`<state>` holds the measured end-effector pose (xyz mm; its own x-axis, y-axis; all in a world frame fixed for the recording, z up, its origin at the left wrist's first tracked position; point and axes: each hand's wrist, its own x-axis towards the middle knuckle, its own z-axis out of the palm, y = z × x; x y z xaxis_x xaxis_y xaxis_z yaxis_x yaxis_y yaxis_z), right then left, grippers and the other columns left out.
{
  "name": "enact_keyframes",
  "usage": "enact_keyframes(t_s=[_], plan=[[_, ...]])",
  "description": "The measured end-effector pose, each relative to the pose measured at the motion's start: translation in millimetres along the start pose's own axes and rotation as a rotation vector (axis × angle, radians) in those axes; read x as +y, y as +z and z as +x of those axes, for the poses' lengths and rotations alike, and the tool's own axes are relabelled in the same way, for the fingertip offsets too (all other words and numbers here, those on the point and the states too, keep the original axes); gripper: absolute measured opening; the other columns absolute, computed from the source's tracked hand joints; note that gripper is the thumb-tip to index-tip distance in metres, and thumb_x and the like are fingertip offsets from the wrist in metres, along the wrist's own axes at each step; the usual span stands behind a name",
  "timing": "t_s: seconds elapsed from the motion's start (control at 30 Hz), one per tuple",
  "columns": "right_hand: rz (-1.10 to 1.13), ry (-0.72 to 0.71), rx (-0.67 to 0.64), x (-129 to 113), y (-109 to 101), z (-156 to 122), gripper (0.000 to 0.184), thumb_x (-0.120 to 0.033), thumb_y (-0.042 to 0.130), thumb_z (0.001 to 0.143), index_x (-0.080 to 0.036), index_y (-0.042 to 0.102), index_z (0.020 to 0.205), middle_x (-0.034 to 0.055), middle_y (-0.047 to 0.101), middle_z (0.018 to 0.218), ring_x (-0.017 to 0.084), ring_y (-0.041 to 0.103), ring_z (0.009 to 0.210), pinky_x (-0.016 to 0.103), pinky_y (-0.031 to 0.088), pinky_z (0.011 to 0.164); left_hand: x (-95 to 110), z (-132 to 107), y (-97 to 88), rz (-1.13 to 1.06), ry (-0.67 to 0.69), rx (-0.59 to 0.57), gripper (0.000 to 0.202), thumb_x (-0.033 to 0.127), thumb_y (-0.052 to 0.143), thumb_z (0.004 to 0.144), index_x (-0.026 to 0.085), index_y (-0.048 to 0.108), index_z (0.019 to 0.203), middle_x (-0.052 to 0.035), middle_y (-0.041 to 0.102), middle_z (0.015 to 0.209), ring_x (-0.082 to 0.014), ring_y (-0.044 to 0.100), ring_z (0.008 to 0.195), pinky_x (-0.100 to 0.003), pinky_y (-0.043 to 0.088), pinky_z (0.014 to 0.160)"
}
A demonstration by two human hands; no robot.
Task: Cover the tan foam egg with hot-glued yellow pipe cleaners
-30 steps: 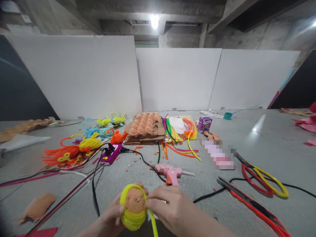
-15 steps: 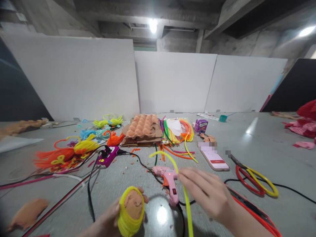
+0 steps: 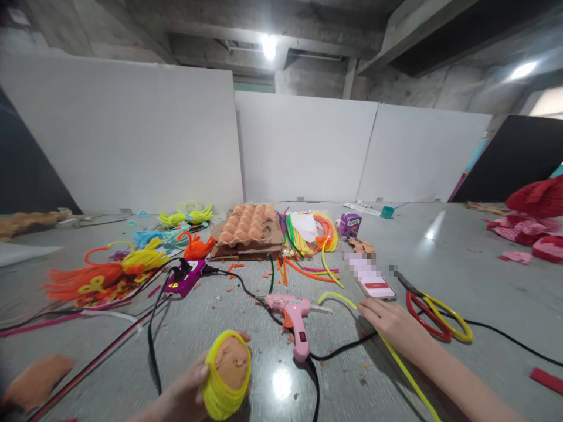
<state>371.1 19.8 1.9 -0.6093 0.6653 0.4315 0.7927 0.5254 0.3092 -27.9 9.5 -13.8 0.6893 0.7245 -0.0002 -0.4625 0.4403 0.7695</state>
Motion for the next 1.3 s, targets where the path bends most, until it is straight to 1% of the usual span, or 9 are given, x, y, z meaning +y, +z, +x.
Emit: enact_keyframes(t_s=[0.23,0.43,0.6,0.8,0.97,1.1,1.2,1.23,1.3], plan=[[0.02,0.173,-0.222,-10.4,-16.2,24.9,0.048,0.011,0.042,0.067,-0.021,0.066,0.094,0.0093,0.07,0.099,0.022,0.071,0.076,0.027,0.053,0.057,-3.6,-2.2,-5.1,-0.006,0.007,-0.02,0.061,0.049,0.078,0.067,0.021,0.062,0.118,-0.0063,0.068,0.09,-0.0258,0.066,0.086,-0.029,0.045,0.07],[0.061,0.306,-0.379,-39.6,-27.2,62.8,0.019,-0.013,0.052,0.088,-0.021,0.064,0.1,0.0079,0.067,0.105,0.024,0.065,0.095,0.035,0.053,0.074,-2.8,-1.8,-4.6,-0.043,0.003,-0.021,0.055,0.047,0.081,0.062,0.018,0.068,0.107,-0.0072,0.069,0.088,-0.0229,0.066,0.077,-0.029,0.048,0.068],[0.037,0.508,-0.623,-34.9,-12.2,62.6,0.015,-0.029,0.058,0.091,-0.015,0.063,0.093,0.0027,0.066,0.091,0.016,0.065,0.077,0.034,0.054,0.068,10.1,0.8,3.8,-0.034,0.039,-0.017,0.057,0.05,0.078,0.063,0.016,0.068,0.108,-0.0084,0.07,0.086,-0.0249,0.068,0.077,-0.029,0.048,0.067],[0.077,0.581,-0.779,-23.4,6.8,45.0,0.019,-0.032,0.057,0.092,-0.015,0.062,0.099,0.002,0.066,0.093,0.015,0.064,0.077,0.034,0.054,0.07,64.8,-3.9,5.1,-0.003,0.142,0.049,0.049,0.048,0.078,0.065,0.015,0.07,0.1,-0.0114,0.072,0.091,-0.0293,0.068,0.085,-0.03,0.054,0.064],[0.028,0.67,-0.784,-15.5,12.7,37.8,0.022,-0.033,0.057,0.092,-0.017,0.061,0.107,0.0043,0.064,0.104,0.017,0.064,0.085,0.036,0.054,0.074,129.3,-17.7,10.3,0.028,0.546,0.328,0.051,0.046,0.073,0.071,0.018,0.06,0.111,-0.0057,0.072,0.098,-0.0212,0.069,0.077,-0.026,0.059,0.065],[-0.031,0.769,-0.728,-10.6,11.8,30.8,0.023,-0.033,0.058,0.092,-0.018,0.06,0.109,0.0053,0.064,0.106,0.017,0.064,0.086,0.035,0.054,0.073,173.8,-31.5,13.7,0.072,0.861,0.449,0.047,0.05,0.044,0.09,0.008,0.055,0.108,-0.0087,0.066,0.099,-0.0169,0.065,0.08,-0.021,0.058,0.062],[-0.04,0.801,-0.697,-10.3,7.1,26.4,0.02,-0.032,0.057,0.092,-0.019,0.061,0.106,0.0045,0.064,0.104,0.016,0.064,0.084,0.033,0.054,0.072,198.4,-43.6,7.0,-0.001,1.026,0.382,0.058,0.048,0.015,0.099,0.005,0.051,0.115,-0.007,0.059,0.11,-0.0135,0.06,0.093,-0.016,0.053,0.07],[-0.04,0.806,-0.689,-10.8,4.5,26.2,0.018,-0.032,0.057,0.092,-0.019,0.062,0.105,0.0042,0.065,0.103,0.016,0.064,0.083,0.032,0.054,0.071,203.8,-47.4,3.8,-0.036,1.006,0.368,0.06,0.046,0.01,0.1,0.006,0.05,0.116,-0.0068,0.058,0.114,-0.0128,0.058,0.096,-0.017,0.053,0.072],[-0.041,0.809,-0.664,-12.8,-2.0,28.9,0.017,-0.032,0.058,0.092,-0.019,0.063,0.101,0.0038,0.065,0.1,0.016,0.064,0.082,0.032,0.053,0.07,208.8,-53.4,-1.9,-0.075,1.16,0.352,0.062,0.048,0.008,0.099,0.005,0.05,0.113,-0.0041,0.058,0.112,-0.0112,0.059,0.095,-0.015,0.052,0.07]])
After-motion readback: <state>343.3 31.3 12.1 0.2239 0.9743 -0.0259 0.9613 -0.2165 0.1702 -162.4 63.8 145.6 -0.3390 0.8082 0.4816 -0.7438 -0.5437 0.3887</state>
